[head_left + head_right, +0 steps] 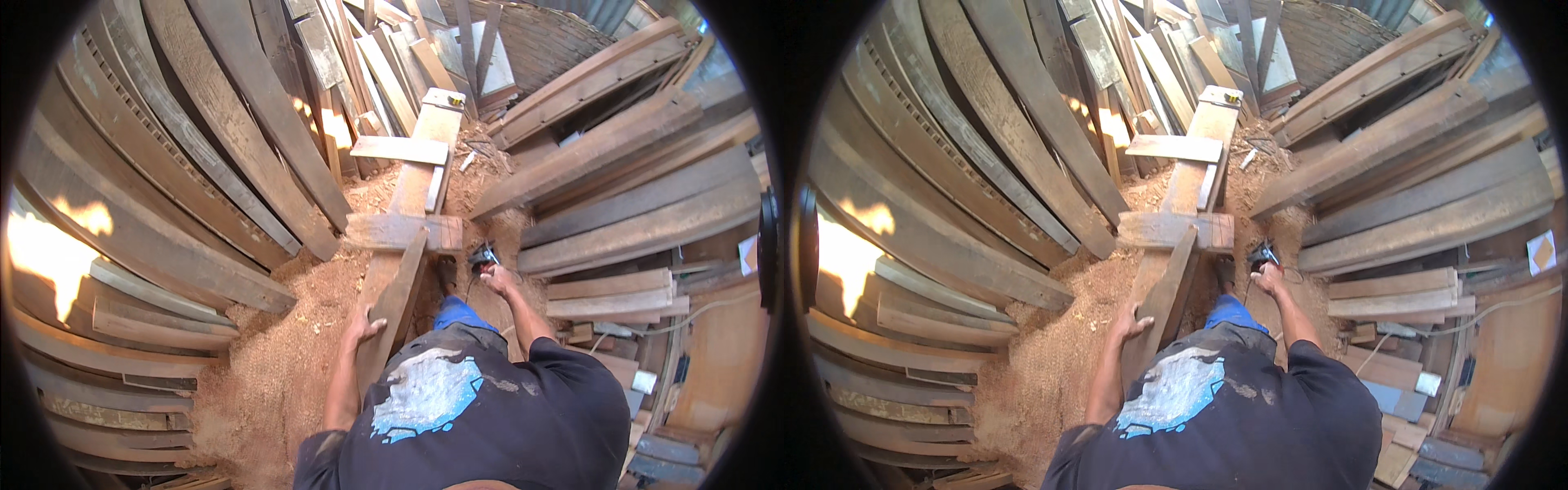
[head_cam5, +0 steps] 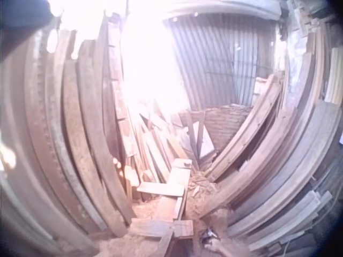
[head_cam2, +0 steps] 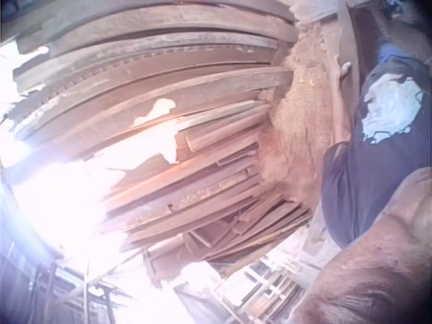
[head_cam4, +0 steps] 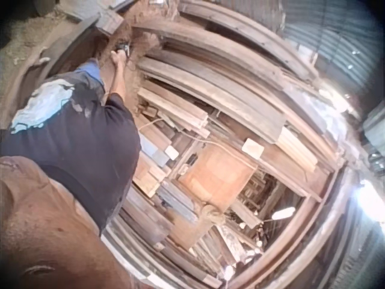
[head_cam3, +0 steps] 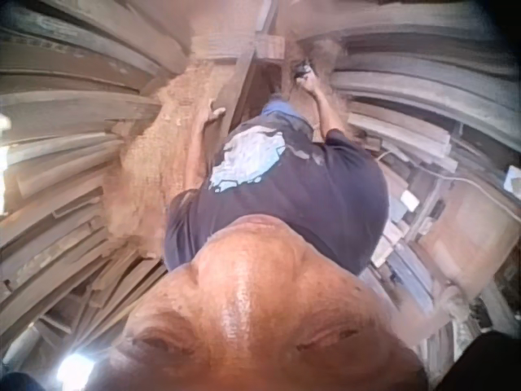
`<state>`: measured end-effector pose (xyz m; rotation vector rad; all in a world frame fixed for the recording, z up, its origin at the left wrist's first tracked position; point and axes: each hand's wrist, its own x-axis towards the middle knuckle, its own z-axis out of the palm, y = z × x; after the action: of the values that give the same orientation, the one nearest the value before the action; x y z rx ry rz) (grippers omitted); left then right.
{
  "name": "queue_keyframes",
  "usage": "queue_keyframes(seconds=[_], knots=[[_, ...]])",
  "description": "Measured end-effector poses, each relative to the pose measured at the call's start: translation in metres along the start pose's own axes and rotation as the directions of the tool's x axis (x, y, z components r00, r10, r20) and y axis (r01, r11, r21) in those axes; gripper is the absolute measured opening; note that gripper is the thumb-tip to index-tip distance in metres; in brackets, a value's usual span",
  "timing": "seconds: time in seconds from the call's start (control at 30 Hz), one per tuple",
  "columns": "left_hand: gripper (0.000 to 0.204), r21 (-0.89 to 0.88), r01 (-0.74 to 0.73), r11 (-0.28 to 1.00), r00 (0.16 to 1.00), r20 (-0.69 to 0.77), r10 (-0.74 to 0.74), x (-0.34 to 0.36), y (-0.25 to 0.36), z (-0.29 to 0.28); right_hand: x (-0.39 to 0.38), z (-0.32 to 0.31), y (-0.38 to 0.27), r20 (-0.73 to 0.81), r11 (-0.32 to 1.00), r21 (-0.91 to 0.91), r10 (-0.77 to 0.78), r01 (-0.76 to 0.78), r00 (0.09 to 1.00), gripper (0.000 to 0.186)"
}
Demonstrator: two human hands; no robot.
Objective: The person measures a wooden beam with a tape measure, marks it using a pencil, and cuts the end off using a circular saw.
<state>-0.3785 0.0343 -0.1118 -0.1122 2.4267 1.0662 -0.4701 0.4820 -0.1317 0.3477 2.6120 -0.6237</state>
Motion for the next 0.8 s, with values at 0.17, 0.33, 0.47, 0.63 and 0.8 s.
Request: queue_keyframes(seconds=[0.17,0.33,0.47,0.63,0.8], knots=[[0.073,0.195,0.164,0.967,0.969,0.154,-0.195,0.006,-0.004,-0.004,0.192,-0.086,-0.053,-0.277,0.967,0.082,-0.212,0.243,0.937,0.038],[0.073,0.329,0.439,0.836,0.815,0.247,-0.525,0.011,0.067,-0.042,0.354,-0.163,-0.145,-0.271,0.93,-0.209,-0.353,0.303,0.895,0.033],[0.068,0.002,0.57,0.821,0.813,0.144,-0.565,-0.002,0.015,0.007,0.464,-0.211,-0.183,-0.143,0.868,-0.402,-0.373,0.291,0.917,0.031],[0.072,0.172,0.658,0.733,0.735,0.065,-0.675,-0.023,0.024,0.019,0.562,-0.211,-0.225,-0.058,0.87,-0.432,-0.29,0.238,0.955,0.038],[0.072,0.438,0.755,0.489,0.509,0.079,-0.857,0.038,0.099,-0.022,0.626,-0.206,-0.206,-0.174,0.874,-0.451,-0.284,0.18,0.943,0.041]])
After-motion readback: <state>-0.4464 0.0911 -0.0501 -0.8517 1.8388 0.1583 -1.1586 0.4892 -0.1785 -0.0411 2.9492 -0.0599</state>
